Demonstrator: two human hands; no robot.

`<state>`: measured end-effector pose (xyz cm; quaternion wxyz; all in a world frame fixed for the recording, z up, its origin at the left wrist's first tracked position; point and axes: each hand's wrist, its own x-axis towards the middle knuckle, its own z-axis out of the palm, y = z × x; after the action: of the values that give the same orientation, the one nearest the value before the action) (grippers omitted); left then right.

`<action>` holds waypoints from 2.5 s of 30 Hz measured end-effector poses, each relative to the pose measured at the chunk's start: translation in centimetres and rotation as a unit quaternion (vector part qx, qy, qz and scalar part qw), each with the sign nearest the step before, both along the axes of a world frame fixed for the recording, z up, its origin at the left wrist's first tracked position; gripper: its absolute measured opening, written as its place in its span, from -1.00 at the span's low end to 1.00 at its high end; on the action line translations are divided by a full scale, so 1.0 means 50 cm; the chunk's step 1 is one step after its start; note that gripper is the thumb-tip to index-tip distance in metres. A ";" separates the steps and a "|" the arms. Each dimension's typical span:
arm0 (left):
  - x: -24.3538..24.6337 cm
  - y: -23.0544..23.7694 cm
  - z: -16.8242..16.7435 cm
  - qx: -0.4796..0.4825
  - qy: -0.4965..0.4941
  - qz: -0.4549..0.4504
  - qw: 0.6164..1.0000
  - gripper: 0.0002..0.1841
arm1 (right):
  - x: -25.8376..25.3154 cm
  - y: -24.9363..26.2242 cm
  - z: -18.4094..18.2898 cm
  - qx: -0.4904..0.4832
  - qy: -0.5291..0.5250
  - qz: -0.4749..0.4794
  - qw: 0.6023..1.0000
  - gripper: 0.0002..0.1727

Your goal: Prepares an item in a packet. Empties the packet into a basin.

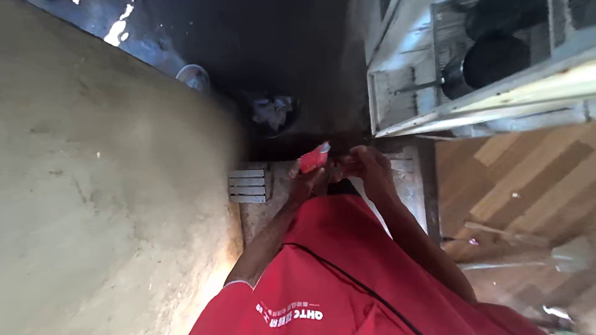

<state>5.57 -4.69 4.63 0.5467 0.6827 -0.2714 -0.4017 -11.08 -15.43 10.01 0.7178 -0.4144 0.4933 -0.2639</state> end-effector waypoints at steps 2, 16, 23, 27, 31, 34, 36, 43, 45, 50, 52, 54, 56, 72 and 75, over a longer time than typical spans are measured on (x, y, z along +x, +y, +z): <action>0.047 -0.022 -0.034 -0.024 -0.067 0.065 0.995 -0.61 | 0.026 -0.071 -0.024 0.016 0.052 0.041 0.998 -0.66; 0.387 -0.193 -0.191 -0.088 0.111 0.233 0.962 -0.62 | 0.326 -0.269 -0.243 0.074 0.200 0.219 0.952 -0.75; 0.528 -0.327 -0.313 -0.028 0.107 0.259 0.960 -0.67 | 0.447 -0.341 -0.403 0.054 0.256 0.382 0.887 -0.65; 0.603 -0.414 -0.431 0.007 0.053 0.279 0.959 -0.66 | 0.513 -0.437 -0.555 0.075 0.271 0.469 0.837 -0.62; 0.681 -0.510 -0.592 0.046 0.060 0.311 0.947 -0.70 | 0.589 -0.537 -0.725 0.044 0.296 0.506 0.809 -0.63; 0.716 -0.570 -0.710 0.090 0.068 0.336 0.935 -0.68 | 0.603 -0.576 -0.827 0.071 0.312 0.500 0.805 -0.61; 0.748 -0.614 -0.788 0.120 0.062 0.333 0.933 -0.67 | 0.621 -0.596 -0.880 0.097 0.330 0.494 0.799 -0.62; 0.824 -0.712 -1.044 0.250 -0.007 0.216 0.944 -0.56 | 0.630 -0.576 -1.066 0.153 0.351 0.489 0.784 -0.63; 0.854 -0.752 -1.125 0.278 -0.013 0.221 0.935 -0.52 | 0.624 -0.568 -1.113 0.156 0.352 0.488 0.783 -0.63; 0.909 -0.798 -1.258 0.358 -0.055 0.197 0.911 -0.19 | 0.616 -0.545 -1.180 0.225 0.347 0.470 0.780 -0.64; 0.928 -0.805 -1.299 0.410 -0.074 0.191 0.889 -0.09 | 0.631 -0.539 -1.184 0.242 0.304 0.415 0.823 -0.69; 0.946 -0.814 -1.325 0.436 -0.096 0.180 0.877 -0.18 | 0.641 -0.537 -1.182 0.258 0.277 0.379 0.845 -0.72; 0.954 -0.829 -1.326 0.444 -0.123 0.160 0.873 -0.34 | 0.647 -0.544 -1.182 0.265 0.274 0.379 0.843 -0.74; 0.976 -0.858 -1.318 0.429 -0.146 0.160 0.877 -0.48 | 0.673 -0.559 -1.185 0.292 0.275 0.362 0.842 -0.78; 0.974 -0.864 -1.318 0.444 -0.157 0.166 0.867 -0.44 | 0.673 -0.560 -1.188 0.296 0.273 0.357 0.843 -0.79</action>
<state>54.25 -47.88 -61.28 0.1949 0.9423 -0.0299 -0.2704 22.58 -43.45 -49.38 0.6872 -0.3846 0.5423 0.2929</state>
